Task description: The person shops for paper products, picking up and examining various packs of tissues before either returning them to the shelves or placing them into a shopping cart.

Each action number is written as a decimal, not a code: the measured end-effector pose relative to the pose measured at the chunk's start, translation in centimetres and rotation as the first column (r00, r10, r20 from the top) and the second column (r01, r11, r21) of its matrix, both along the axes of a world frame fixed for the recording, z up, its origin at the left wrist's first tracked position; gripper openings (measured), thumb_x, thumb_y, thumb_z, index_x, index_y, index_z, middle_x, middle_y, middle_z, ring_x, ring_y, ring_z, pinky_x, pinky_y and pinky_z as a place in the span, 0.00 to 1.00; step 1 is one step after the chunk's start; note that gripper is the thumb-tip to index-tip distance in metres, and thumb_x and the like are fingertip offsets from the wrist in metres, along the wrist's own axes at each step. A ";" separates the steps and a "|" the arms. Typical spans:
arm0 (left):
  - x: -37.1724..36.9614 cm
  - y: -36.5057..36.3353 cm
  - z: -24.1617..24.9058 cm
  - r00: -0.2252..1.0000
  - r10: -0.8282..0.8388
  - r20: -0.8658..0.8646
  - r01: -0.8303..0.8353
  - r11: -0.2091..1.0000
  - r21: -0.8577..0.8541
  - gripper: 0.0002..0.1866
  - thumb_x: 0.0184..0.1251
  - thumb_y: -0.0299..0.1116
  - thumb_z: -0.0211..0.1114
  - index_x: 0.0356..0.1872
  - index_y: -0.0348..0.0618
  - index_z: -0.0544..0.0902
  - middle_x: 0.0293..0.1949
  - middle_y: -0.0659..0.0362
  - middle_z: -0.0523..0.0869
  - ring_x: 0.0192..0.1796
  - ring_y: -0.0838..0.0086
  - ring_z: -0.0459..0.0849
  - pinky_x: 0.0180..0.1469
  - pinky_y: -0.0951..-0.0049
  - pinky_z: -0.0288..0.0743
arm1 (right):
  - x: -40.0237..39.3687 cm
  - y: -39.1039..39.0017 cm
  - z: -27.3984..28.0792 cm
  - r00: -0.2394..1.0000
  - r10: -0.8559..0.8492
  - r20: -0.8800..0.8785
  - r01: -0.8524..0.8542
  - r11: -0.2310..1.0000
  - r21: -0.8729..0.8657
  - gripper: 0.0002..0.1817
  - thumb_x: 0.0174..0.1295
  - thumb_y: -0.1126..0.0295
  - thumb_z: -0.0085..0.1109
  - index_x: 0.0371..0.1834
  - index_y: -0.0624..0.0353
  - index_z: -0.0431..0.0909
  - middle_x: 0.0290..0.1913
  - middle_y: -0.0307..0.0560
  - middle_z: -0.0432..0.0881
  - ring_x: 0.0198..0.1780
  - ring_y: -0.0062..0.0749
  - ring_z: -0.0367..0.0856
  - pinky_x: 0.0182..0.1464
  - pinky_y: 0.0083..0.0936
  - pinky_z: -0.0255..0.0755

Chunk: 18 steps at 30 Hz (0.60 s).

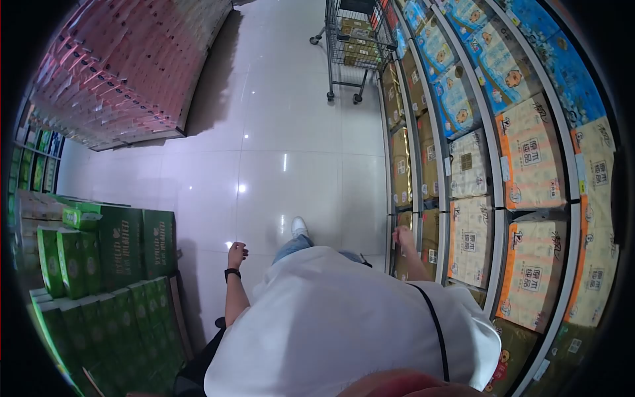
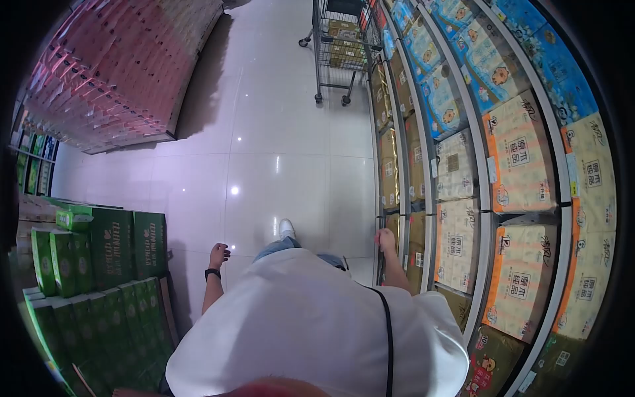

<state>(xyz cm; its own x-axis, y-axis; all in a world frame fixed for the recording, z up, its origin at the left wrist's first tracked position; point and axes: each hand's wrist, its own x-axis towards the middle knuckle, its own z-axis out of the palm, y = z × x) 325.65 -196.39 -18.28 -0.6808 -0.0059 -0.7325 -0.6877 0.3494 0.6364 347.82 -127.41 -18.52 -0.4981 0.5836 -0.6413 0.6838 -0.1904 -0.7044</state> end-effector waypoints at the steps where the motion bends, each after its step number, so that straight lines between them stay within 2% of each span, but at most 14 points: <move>1: -2.3 -0.1 0.0 1.000 -0.018 -0.017 0.018 1.000 -0.015 0.14 0.72 0.41 0.56 0.45 0.42 0.80 0.31 0.55 0.86 0.29 0.73 0.84 0.29 0.73 0.76 | -5.0 0.5 0.1 0.997 -0.022 -0.077 0.013 0.992 -0.123 0.15 0.71 0.61 0.46 0.49 0.58 0.78 0.25 0.43 0.82 0.22 0.28 0.80 0.24 0.28 0.74; 3: -6.2 0.2 0.8 0.993 -0.112 0.029 0.114 0.991 -0.070 0.14 0.72 0.41 0.55 0.46 0.41 0.80 0.30 0.55 0.86 0.28 0.74 0.83 0.29 0.74 0.76 | -13.7 -3.9 8.0 0.991 0.117 -0.059 -0.124 0.985 -0.124 0.15 0.71 0.61 0.46 0.48 0.58 0.79 0.29 0.44 0.83 0.26 0.29 0.83 0.28 0.27 0.76; 4: -7.8 0.3 0.9 0.992 -0.115 0.051 0.118 0.990 -0.071 0.14 0.72 0.40 0.55 0.46 0.41 0.80 0.30 0.55 0.86 0.28 0.73 0.84 0.29 0.73 0.76 | -15.4 -4.9 7.0 0.994 0.095 -0.063 -0.104 0.983 -0.154 0.15 0.71 0.61 0.46 0.48 0.58 0.79 0.29 0.44 0.83 0.26 0.29 0.83 0.28 0.27 0.76; 6: -10.6 0.9 0.3 0.985 -0.134 0.106 0.143 0.986 -0.083 0.14 0.72 0.40 0.54 0.47 0.42 0.79 0.32 0.55 0.86 0.31 0.72 0.84 0.33 0.70 0.77 | -18.1 -5.4 5.4 0.915 0.374 0.152 -0.357 0.925 -0.128 0.15 0.70 0.61 0.47 0.49 0.58 0.79 0.34 0.46 0.85 0.30 0.30 0.85 0.33 0.28 0.78; 8: -12.3 1.6 -0.2 0.971 -0.141 0.193 0.163 0.981 -0.101 0.14 0.72 0.41 0.53 0.48 0.42 0.79 0.35 0.54 0.86 0.34 0.69 0.85 0.37 0.65 0.79 | -17.6 -5.5 3.3 0.860 0.442 0.254 -0.414 0.896 -0.161 0.16 0.69 0.61 0.48 0.50 0.59 0.79 0.36 0.49 0.86 0.31 0.33 0.86 0.33 0.32 0.79; 10: -13.8 3.6 -0.2 0.947 -0.139 0.288 0.171 0.981 -0.087 0.15 0.71 0.38 0.52 0.50 0.40 0.78 0.35 0.52 0.87 0.33 0.67 0.86 0.36 0.63 0.80 | -15.6 -4.9 0.7 0.843 0.394 0.367 -0.294 0.908 -0.299 0.16 0.68 0.61 0.50 0.49 0.59 0.79 0.38 0.51 0.87 0.33 0.37 0.87 0.34 0.36 0.79; 11: -14.9 5.0 0.1 0.909 -0.165 0.383 0.210 0.975 -0.079 0.16 0.71 0.39 0.52 0.51 0.41 0.77 0.37 0.51 0.87 0.35 0.65 0.86 0.38 0.59 0.80 | -14.1 -4.3 -0.7 0.824 0.380 0.419 -0.235 0.904 -0.358 0.16 0.66 0.61 0.53 0.51 0.59 0.79 0.39 0.52 0.87 0.35 0.41 0.87 0.36 0.39 0.79; 12: -16.3 6.1 0.0 0.866 -0.215 0.451 0.259 0.965 -0.038 0.15 0.71 0.39 0.53 0.52 0.43 0.77 0.38 0.51 0.87 0.36 0.64 0.86 0.39 0.58 0.80 | -12.5 -3.3 -3.2 0.814 0.329 0.479 -0.118 0.900 -0.419 0.17 0.65 0.63 0.52 0.50 0.63 0.80 0.39 0.55 0.87 0.32 0.41 0.86 0.34 0.36 0.79; 13: -17.4 6.2 -1.4 0.845 -0.333 0.419 0.345 0.937 0.050 0.15 0.71 0.39 0.55 0.52 0.45 0.78 0.38 0.51 0.87 0.36 0.64 0.86 0.39 0.59 0.80 | -11.7 -2.6 -4.4 0.790 0.306 0.531 -0.040 0.890 -0.454 0.17 0.65 0.63 0.52 0.49 0.62 0.80 0.39 0.55 0.87 0.32 0.41 0.86 0.34 0.36 0.79; 14: -18.9 7.0 -4.7 0.713 -0.280 0.643 0.341 0.940 0.031 0.15 0.70 0.39 0.56 0.52 0.46 0.78 0.38 0.52 0.87 0.36 0.64 0.86 0.39 0.58 0.80 | -12.0 -1.6 -4.6 0.763 0.292 0.577 0.020 0.881 -0.472 0.16 0.65 0.63 0.52 0.48 0.62 0.80 0.38 0.54 0.87 0.31 0.40 0.86 0.33 0.36 0.78; 15: -20.8 7.4 -7.3 0.683 -0.415 0.602 0.470 0.879 0.073 0.14 0.70 0.39 0.55 0.52 0.46 0.78 0.39 0.52 0.87 0.36 0.64 0.86 0.39 0.57 0.80 | -12.6 -0.7 -4.8 0.737 0.277 0.617 0.081 0.870 -0.487 0.16 0.65 0.62 0.52 0.47 0.61 0.81 0.38 0.53 0.87 0.31 0.40 0.85 0.32 0.36 0.78; 16: -24.4 9.3 -6.8 0.636 -0.638 0.434 0.666 0.738 0.109 0.14 0.70 0.39 0.55 0.52 0.46 0.78 0.40 0.51 0.87 0.37 0.63 0.86 0.40 0.57 0.80 | -13.6 0.7 -5.0 0.719 0.271 0.640 0.121 0.858 -0.499 0.16 0.65 0.62 0.52 0.45 0.61 0.81 0.37 0.53 0.87 0.30 0.40 0.85 0.32 0.35 0.77; 17: -28.3 11.2 -5.8 0.489 -0.846 0.215 0.856 0.512 0.070 0.14 0.71 0.39 0.54 0.52 0.46 0.79 0.41 0.51 0.88 0.37 0.63 0.86 0.40 0.56 0.80 | -15.1 1.9 -5.1 0.707 0.267 0.655 0.145 0.852 -0.504 0.15 0.65 0.62 0.52 0.44 0.60 0.81 0.37 0.52 0.87 0.30 0.40 0.85 0.31 0.35 0.77; 18: -31.8 12.8 -4.8 0.266 -0.964 -0.017 0.962 0.267 -0.061 0.14 0.71 0.39 0.54 0.52 0.46 0.79 0.42 0.50 0.88 0.38 0.62 0.87 0.41 0.55 0.80 | -17.3 3.0 -5.0 0.704 0.264 0.659 0.153 0.850 -0.504 0.15 0.65 0.61 0.51 0.43 0.60 0.82 0.36 0.51 0.87 0.29 0.39 0.84 0.30 0.35 0.77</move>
